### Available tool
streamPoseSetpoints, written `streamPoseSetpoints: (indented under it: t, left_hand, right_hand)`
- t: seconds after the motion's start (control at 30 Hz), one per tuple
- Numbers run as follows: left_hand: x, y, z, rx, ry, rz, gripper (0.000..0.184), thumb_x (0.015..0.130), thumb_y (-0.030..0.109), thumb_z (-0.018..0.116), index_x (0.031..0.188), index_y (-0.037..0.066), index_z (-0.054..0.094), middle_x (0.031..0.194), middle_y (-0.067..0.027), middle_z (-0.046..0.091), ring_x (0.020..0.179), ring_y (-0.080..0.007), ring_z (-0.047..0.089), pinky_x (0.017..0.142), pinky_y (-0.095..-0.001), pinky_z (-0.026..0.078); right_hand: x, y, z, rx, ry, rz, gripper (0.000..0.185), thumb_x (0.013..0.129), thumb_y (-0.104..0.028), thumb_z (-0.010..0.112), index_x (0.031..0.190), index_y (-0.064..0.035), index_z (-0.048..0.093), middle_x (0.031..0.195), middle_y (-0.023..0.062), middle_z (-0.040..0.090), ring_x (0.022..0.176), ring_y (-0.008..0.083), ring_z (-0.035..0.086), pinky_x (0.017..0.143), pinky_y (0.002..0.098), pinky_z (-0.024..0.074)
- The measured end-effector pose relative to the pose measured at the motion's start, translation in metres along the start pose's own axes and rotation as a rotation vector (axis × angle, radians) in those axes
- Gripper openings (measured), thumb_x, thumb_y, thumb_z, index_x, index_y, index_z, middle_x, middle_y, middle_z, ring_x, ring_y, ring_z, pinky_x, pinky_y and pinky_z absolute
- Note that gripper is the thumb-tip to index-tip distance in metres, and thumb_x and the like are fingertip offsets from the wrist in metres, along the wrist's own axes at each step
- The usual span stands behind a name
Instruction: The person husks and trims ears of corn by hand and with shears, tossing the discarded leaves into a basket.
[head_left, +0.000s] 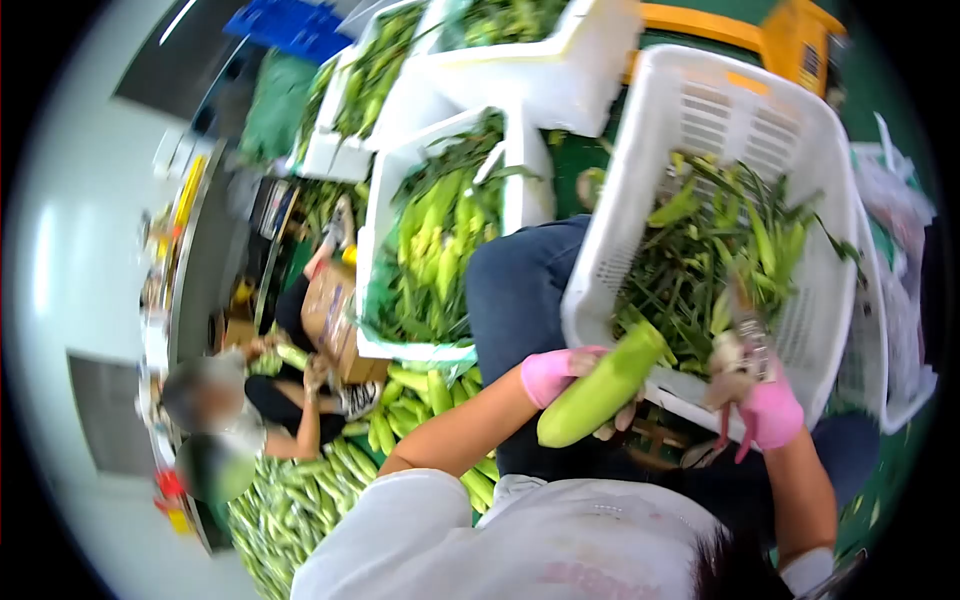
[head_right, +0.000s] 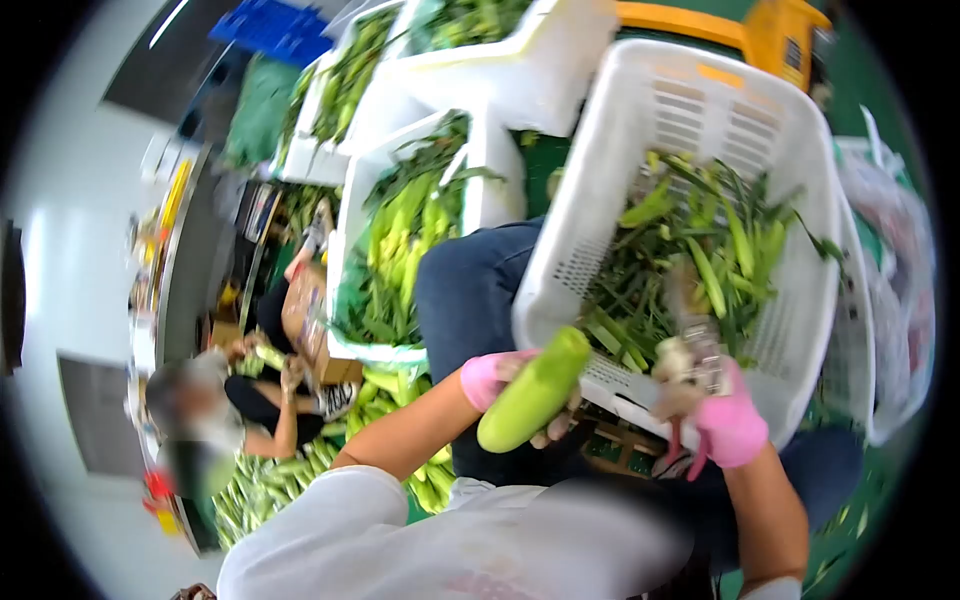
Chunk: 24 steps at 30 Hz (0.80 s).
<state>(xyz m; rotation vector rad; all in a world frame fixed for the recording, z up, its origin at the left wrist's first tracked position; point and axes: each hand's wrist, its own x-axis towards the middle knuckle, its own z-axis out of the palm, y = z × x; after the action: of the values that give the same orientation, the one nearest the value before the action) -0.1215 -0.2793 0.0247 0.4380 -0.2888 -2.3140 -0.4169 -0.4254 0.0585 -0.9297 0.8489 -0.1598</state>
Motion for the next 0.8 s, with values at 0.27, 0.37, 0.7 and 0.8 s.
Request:
streamPoseSetpoints:
  t: [0.27,0.37,0.7,0.8]
  left_hand:
    - [-0.279,-0.101,-0.039,-0.158,0.848,0.862,0.090,0.085,0.064,0.072,0.152,0.014,0.040,0.112,-0.0202,0.066,0.093,-0.0363,0.068,0.072,-0.0536,0.058]
    - [-0.378,-0.176,-0.093,0.035,1.742,0.519,0.076,0.088,0.026,0.076,0.150,0.003,0.039,0.118,-0.0159,0.067,0.095,-0.0313,0.070,0.083,-0.0450,0.060]
    - [-0.291,0.070,-0.147,1.301,1.992,0.936,0.025,0.092,0.010,0.064,0.116,0.005,0.071,0.113,-0.0172,0.071,0.100,-0.0310,0.070,0.090,-0.0365,0.055]
    - [-0.244,0.169,-0.250,1.517,1.981,0.692,0.031,0.095,0.021,0.059,0.121,0.007,0.068,0.119,-0.0185,0.068,0.110,-0.0359,0.065,0.096,-0.0419,0.052]
  right_hand:
    - [0.019,0.055,-0.007,0.612,-0.119,-0.081,0.048,0.097,-0.027,0.060,0.138,-0.0052,0.048,0.118,0.0095,0.062,0.110,0.0266,0.060,0.102,0.0449,0.0471]
    - [0.012,0.063,0.019,0.535,-0.142,0.053,0.050,0.096,-0.026,0.060,0.139,-0.0047,0.048,0.121,0.0106,0.061,0.114,0.0276,0.058,0.104,0.0457,0.0453]
    - [-0.001,0.063,0.041,0.378,-0.131,0.211,0.054,0.094,-0.024,0.062,0.142,-0.0031,0.048,0.131,0.0145,0.057,0.125,0.0306,0.051,0.111,0.0484,0.0394]
    - [-0.008,0.066,0.034,0.348,-0.105,0.217,0.055,0.094,-0.024,0.062,0.143,-0.0026,0.047,0.134,0.0156,0.055,0.129,0.0315,0.049,0.113,0.0492,0.0376]
